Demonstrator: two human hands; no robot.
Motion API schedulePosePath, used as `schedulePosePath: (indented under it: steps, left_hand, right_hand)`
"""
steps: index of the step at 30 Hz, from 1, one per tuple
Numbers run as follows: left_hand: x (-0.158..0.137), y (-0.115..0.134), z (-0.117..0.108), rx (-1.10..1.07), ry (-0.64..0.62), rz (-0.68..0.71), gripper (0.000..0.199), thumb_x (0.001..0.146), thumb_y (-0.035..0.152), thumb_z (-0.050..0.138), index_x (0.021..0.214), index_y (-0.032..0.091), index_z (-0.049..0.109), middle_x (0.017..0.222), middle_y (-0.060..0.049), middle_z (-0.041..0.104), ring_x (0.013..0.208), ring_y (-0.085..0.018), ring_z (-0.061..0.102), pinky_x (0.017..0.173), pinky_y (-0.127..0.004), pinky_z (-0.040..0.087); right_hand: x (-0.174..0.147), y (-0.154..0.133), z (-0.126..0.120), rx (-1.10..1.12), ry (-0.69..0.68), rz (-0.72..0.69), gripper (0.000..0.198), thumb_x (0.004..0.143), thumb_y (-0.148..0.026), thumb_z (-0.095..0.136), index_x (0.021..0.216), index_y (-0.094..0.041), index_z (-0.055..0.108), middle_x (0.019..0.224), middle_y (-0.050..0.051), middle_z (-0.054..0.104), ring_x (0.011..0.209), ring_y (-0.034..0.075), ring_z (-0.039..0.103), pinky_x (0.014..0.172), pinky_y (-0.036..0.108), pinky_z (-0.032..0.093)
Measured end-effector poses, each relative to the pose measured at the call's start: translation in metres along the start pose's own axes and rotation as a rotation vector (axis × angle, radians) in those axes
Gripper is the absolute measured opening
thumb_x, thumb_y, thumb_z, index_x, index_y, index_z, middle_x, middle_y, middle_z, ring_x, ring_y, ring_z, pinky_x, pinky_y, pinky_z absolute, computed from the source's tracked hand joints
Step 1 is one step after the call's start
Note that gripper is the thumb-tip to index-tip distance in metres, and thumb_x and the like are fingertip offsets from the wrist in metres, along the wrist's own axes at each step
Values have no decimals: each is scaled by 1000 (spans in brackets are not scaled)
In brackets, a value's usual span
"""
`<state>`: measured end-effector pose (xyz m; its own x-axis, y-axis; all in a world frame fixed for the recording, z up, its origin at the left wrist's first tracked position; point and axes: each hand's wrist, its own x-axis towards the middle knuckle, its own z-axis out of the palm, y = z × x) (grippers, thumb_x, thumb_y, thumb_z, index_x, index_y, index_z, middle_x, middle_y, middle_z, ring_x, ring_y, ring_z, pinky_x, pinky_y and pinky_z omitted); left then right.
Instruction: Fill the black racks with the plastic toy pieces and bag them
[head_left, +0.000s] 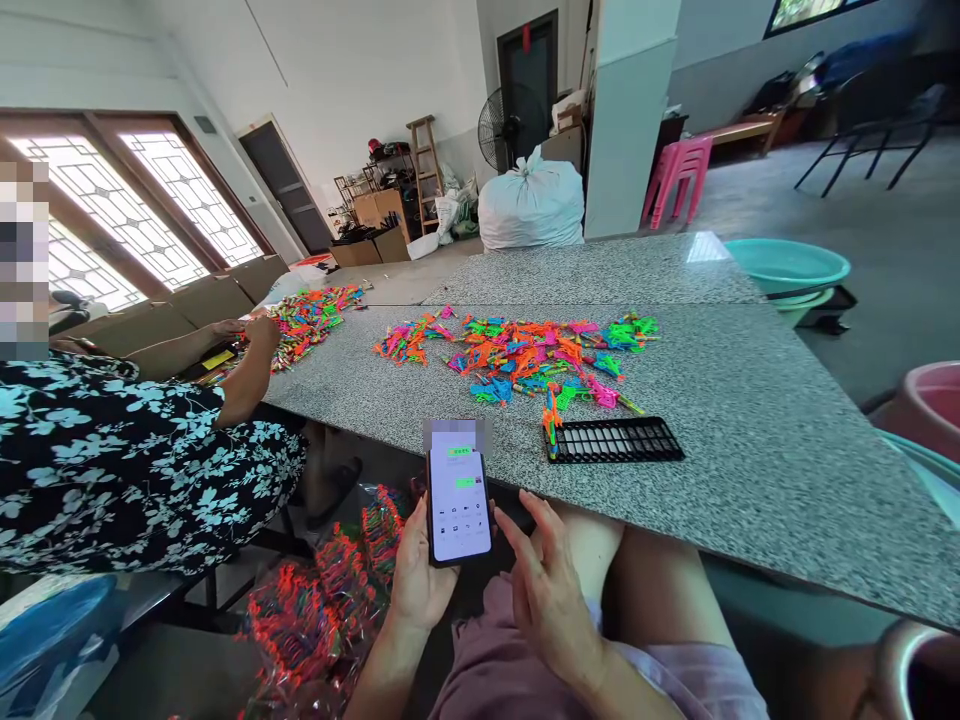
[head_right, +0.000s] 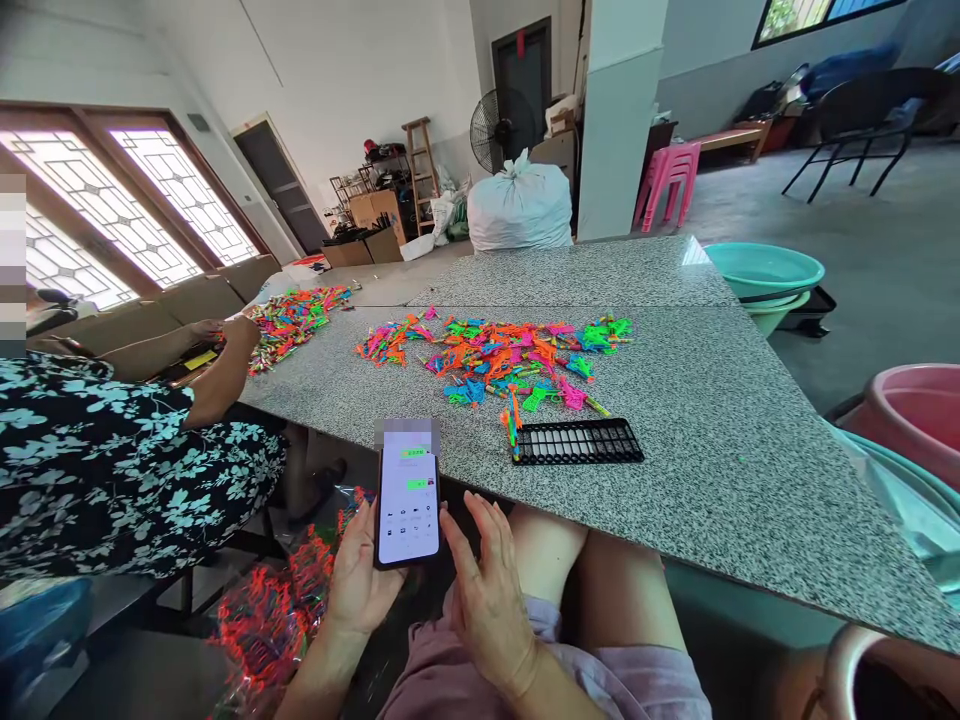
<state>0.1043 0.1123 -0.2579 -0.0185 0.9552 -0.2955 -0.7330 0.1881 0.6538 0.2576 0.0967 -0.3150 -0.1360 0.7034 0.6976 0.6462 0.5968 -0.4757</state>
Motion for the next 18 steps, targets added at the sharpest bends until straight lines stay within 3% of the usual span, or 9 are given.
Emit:
schedulePosePath:
  steps: [9,18]
  left_hand:
    - [-1,-1,2,-42,104,8,27,95,30,51,101,18,74,95,-7,76,86,-22,72,71,-32,59]
    - [1,-4,-2,-3,123,16,31,96,34,50,104,16,74,98,-8,75,87,-21,71,78,-34,58]
  right_hand:
    - [-1,0,1,13,-11,13,84,75,9,36,152,-23,32,148,15,30,138,29,33,103,57,47]
    - [1,1,-1,18,-8,8,81,77,8,36,152,-24,32,148,15,31,138,29,33,103,55,47]
